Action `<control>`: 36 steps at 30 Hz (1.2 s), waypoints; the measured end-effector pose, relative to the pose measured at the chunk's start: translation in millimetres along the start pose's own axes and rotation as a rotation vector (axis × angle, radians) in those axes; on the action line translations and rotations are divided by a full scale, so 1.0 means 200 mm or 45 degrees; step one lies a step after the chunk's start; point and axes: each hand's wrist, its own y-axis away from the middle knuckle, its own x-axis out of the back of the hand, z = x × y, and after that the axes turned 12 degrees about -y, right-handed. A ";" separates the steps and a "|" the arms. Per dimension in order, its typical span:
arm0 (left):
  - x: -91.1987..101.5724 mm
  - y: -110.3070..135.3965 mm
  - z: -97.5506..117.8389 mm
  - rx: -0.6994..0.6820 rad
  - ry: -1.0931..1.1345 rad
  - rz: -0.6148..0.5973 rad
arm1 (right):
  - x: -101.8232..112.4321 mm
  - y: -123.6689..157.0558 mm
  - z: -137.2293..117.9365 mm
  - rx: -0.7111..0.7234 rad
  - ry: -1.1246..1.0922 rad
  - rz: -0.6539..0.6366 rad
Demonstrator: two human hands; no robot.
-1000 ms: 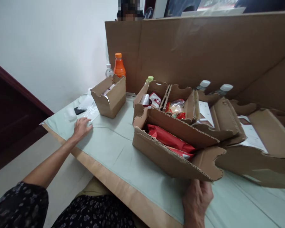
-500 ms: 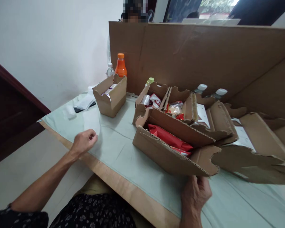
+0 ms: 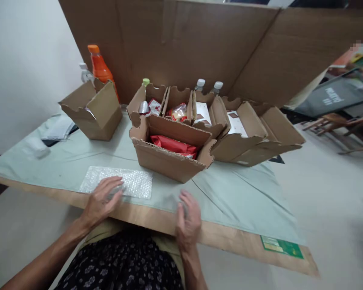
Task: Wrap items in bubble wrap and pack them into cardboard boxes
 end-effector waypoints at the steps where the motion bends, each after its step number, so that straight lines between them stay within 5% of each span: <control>1: 0.00 0.00 -0.04 0.019 -0.087 0.011 | -0.07 0.01 -0.05 0.079 0.006 -0.159; 5: -0.04 0.02 -0.11 0.056 -0.320 -0.168 | -0.39 -0.06 -0.18 0.257 0.143 -0.803; 9: -0.07 0.05 -0.09 0.033 -0.367 -0.273 | -0.52 -0.10 -0.15 0.314 0.327 -1.032; 12: -0.07 0.08 0.00 -0.027 -0.322 -0.324 | -0.40 -0.05 -0.11 0.283 0.371 -0.950; 19: -0.10 0.09 0.26 -0.308 -0.152 -0.512 | 0.08 0.05 -0.10 0.169 0.569 -0.618; 23: -0.13 0.05 0.22 -0.280 -0.156 -0.425 | 0.04 0.00 -0.13 0.159 0.542 -0.497; 27: -0.18 0.02 0.14 -0.220 -0.291 -0.464 | -0.22 -0.05 -0.13 0.181 0.451 -0.761; 29: -0.20 0.03 0.12 -0.224 -0.357 -0.513 | -0.25 -0.04 -0.10 0.214 0.470 -0.885; 32: -0.20 0.08 0.09 -0.254 -0.387 -0.569 | -0.11 0.02 -0.01 0.213 0.567 -0.862; 36: -0.18 0.05 0.05 -0.190 -0.226 -0.473 | 0.23 0.06 0.09 0.059 0.643 -0.507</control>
